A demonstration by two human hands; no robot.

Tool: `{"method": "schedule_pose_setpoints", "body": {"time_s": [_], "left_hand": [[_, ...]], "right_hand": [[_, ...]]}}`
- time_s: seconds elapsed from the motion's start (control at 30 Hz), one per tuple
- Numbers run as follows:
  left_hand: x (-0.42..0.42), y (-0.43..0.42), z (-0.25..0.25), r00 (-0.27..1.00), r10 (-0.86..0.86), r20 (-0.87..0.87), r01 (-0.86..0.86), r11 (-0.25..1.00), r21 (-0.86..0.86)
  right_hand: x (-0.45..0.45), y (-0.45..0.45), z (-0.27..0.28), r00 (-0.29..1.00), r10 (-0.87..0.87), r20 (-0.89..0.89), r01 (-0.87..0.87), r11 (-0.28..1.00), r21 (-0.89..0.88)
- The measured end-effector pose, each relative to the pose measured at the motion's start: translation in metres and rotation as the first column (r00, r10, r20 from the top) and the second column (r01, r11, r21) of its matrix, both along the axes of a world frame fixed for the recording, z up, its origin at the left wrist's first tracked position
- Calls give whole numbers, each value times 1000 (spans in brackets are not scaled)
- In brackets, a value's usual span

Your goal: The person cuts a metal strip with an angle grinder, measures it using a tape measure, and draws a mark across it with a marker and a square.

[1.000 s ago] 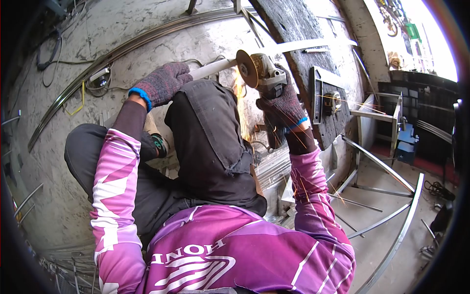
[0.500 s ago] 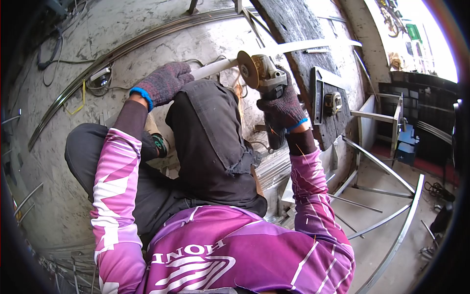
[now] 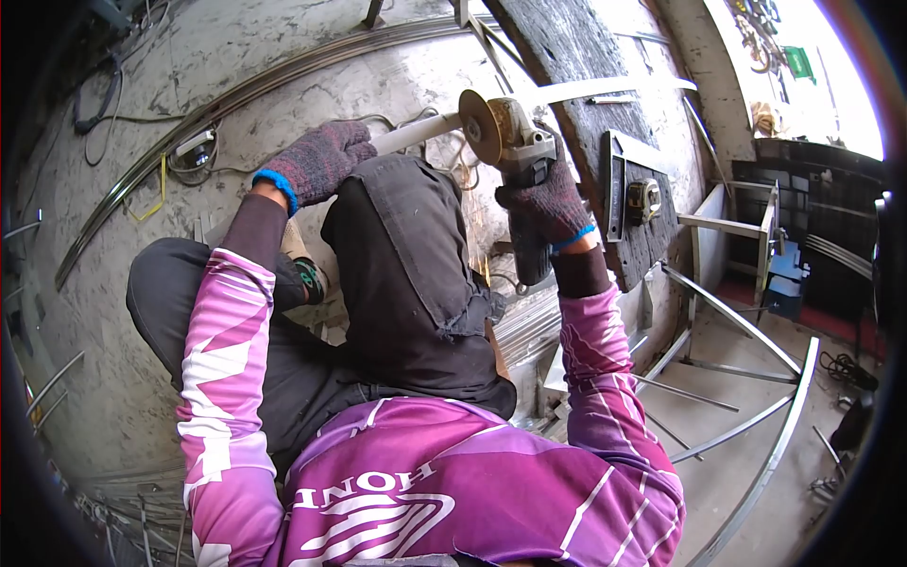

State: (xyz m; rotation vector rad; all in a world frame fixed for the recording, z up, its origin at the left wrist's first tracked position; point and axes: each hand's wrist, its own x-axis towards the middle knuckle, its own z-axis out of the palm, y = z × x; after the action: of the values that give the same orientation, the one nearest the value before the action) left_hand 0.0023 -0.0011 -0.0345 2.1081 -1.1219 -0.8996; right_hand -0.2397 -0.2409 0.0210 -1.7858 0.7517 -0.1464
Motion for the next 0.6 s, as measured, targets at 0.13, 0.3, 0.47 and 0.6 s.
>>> {"method": "schedule_pose_setpoints", "body": {"time_s": [0.13, 0.3, 0.47, 0.6], "left_hand": [[-1, 0, 3, 1000, -1, 11, 1, 1000, 4], [-1, 0, 3, 999, -28, 26, 28, 1000, -6], [-2, 0, 6, 1000, 6, 0, -6, 1000, -11], [-2, 0, 4, 1000, 8, 9, -7, 1000, -20]], "right_hand": [[4, 5, 7, 999, 17, -41, -19, 998, -55], [-2, -6, -10, 999, 51, -3, -51, 997, -52], [-3, -6, -14, 999, 46, 4, -45, 987, -151], [0, -5, -6, 998, 40, -50, -47, 988, -148]]}}
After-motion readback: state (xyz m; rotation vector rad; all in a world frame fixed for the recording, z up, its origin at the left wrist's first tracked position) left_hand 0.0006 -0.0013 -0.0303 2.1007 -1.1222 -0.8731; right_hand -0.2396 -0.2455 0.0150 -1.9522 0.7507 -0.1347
